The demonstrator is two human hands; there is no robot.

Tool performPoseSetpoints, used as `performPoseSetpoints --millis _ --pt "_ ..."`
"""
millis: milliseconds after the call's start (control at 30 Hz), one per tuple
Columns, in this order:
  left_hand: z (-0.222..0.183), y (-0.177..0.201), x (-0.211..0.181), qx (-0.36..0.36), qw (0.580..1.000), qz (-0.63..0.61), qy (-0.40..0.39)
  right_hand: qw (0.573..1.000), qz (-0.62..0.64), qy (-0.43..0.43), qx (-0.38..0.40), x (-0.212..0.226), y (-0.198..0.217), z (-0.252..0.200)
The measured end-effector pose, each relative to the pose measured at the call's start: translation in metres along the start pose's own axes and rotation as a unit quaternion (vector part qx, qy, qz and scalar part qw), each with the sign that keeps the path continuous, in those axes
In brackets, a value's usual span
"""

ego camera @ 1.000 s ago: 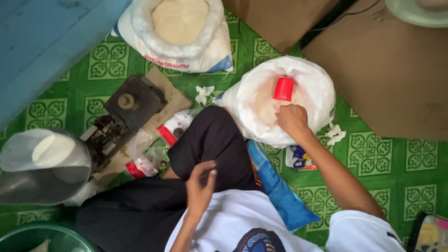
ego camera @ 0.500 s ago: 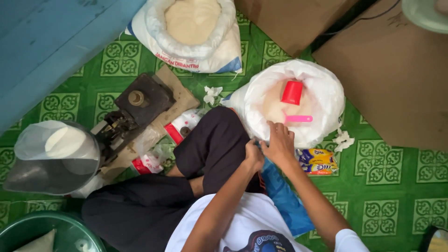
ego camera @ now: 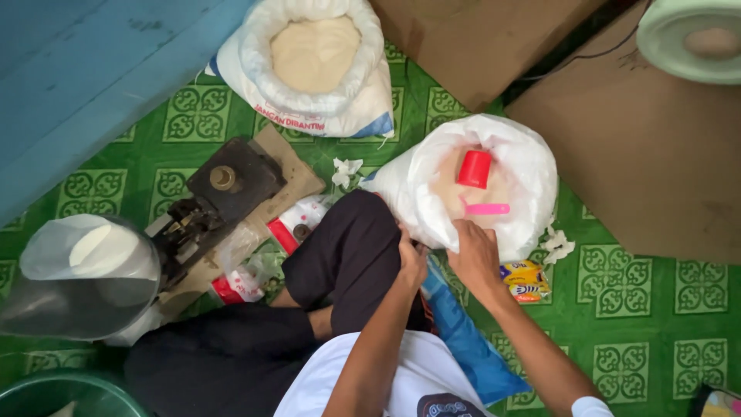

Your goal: Filling small plastic bags with white powder from a large sack using a pink scoop and preparing them for sealing.

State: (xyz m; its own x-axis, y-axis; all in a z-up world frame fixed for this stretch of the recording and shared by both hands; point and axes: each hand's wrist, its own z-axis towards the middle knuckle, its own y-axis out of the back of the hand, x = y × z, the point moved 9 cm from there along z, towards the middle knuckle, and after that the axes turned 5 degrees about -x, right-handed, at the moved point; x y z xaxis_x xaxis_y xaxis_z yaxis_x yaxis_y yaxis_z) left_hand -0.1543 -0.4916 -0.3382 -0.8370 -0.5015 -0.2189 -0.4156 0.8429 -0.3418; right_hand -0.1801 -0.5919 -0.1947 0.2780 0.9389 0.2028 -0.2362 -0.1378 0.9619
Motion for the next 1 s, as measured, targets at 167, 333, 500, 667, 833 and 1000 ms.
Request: performPoseSetpoints --millis 167,333,500,667,833,1000 --pt "0.022 -0.001 0.012 0.107 0.993 -0.039 -0.01 0.999 0.029 0.036 -0.023 0.011 0.032 0.002" --pt "0.031 -0.015 0.013 0.187 0.981 -0.053 0.024 0.997 0.03 0.063 0.012 0.015 0.037 0.006" --pt "0.052 -0.026 0.027 0.25 0.962 -0.03 0.109 0.993 0.033 0.071 0.086 0.018 0.038 0.009" --pt "0.015 -0.04 0.007 0.225 0.968 -0.021 0.104 0.987 0.022 0.086 0.136 0.041 0.003 0.0" --pt "0.02 -0.017 0.017 0.144 0.982 -0.058 0.111 0.981 0.009 0.079 0.177 0.047 -0.042 -0.022" --pt "0.009 -0.009 0.021 0.151 0.983 -0.012 0.1 0.978 0.037 0.094 0.185 0.043 -0.056 -0.041"
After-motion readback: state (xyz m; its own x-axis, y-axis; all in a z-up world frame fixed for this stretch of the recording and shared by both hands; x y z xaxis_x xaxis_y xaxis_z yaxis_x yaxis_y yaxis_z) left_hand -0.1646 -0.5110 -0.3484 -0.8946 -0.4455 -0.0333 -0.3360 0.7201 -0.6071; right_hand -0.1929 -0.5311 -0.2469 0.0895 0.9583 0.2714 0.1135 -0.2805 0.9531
